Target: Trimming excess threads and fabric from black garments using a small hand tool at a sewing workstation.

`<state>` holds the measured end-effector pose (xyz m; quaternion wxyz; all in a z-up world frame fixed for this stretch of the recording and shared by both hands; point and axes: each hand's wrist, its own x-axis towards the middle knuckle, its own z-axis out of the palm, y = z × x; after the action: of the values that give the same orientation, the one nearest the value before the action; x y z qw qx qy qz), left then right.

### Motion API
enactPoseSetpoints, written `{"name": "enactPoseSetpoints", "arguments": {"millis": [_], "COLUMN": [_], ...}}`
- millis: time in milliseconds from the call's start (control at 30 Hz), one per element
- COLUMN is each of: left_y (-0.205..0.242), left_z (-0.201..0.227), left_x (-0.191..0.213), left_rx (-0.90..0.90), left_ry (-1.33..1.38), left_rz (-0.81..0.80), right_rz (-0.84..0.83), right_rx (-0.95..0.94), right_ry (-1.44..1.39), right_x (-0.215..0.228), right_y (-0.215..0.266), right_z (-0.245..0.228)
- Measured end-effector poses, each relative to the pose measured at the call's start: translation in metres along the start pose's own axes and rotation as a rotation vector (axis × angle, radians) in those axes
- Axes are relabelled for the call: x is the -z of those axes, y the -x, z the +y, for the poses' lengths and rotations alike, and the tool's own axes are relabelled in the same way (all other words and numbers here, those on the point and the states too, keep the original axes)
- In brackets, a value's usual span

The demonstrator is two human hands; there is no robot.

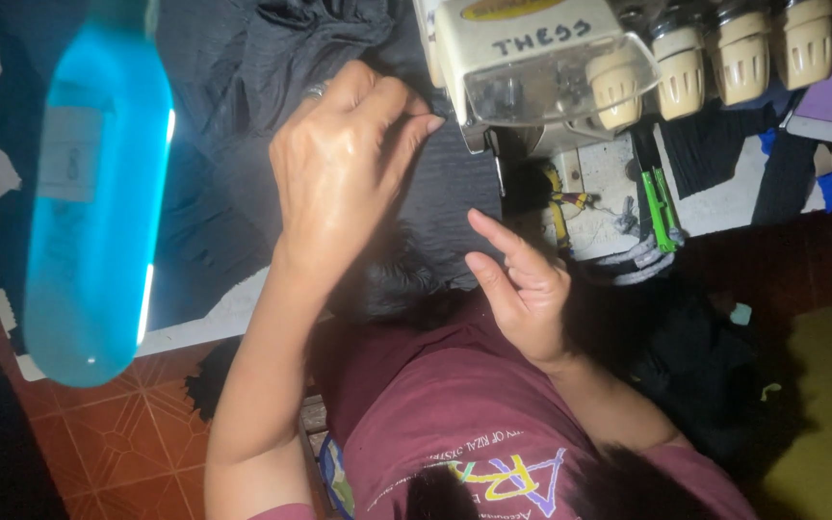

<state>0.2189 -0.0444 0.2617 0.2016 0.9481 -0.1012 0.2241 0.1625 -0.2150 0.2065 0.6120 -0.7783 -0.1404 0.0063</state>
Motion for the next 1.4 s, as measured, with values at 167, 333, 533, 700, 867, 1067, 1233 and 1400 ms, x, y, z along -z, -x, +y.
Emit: {"name": "enactPoseSetpoints", "arguments": {"millis": [167,333,533,700,867,1067,1233,1400], "left_y": [0.023,0.040,0.025,0.007,-0.003,0.070,0.191,0.245], "left_z": [0.042,0.042,0.010,-0.012,-0.032,-0.044,-0.083,-0.108], "left_x": [0.008,-0.011,-0.005,-0.005,-0.039,-0.009,0.044,0.076], "left_rx": [-0.196,-0.075,-0.032,-0.041,-0.081,0.001,0.337,0.427], "left_ry": [-0.323,-0.125,0.096,0.148,0.238,0.135,-0.101,-0.436], "left_rz": [0.181,0.103,-0.074,-0.137,0.378,0.554,0.340,0.051], "right_rz": [0.001,-0.022,-0.066,-0.023,-0.047,-0.074,-0.190,-0.352], "right_rx": [0.045,0.027,-0.038,-0.116,-0.051,0.173,0.192,0.271], "right_ry": [0.087,0.041,-0.081,-0.156,-0.194,-0.088,-0.041,-0.034], "right_x": [0.000,0.004,0.001,-0.006,-0.012,-0.028,-0.033,-0.057], "right_y": [-0.006,-0.017,-0.029,-0.031,-0.018,0.022,0.036,0.036], "right_z": [0.001,-0.001,-0.015,-0.018,-0.007,0.015,0.015,0.000]}}
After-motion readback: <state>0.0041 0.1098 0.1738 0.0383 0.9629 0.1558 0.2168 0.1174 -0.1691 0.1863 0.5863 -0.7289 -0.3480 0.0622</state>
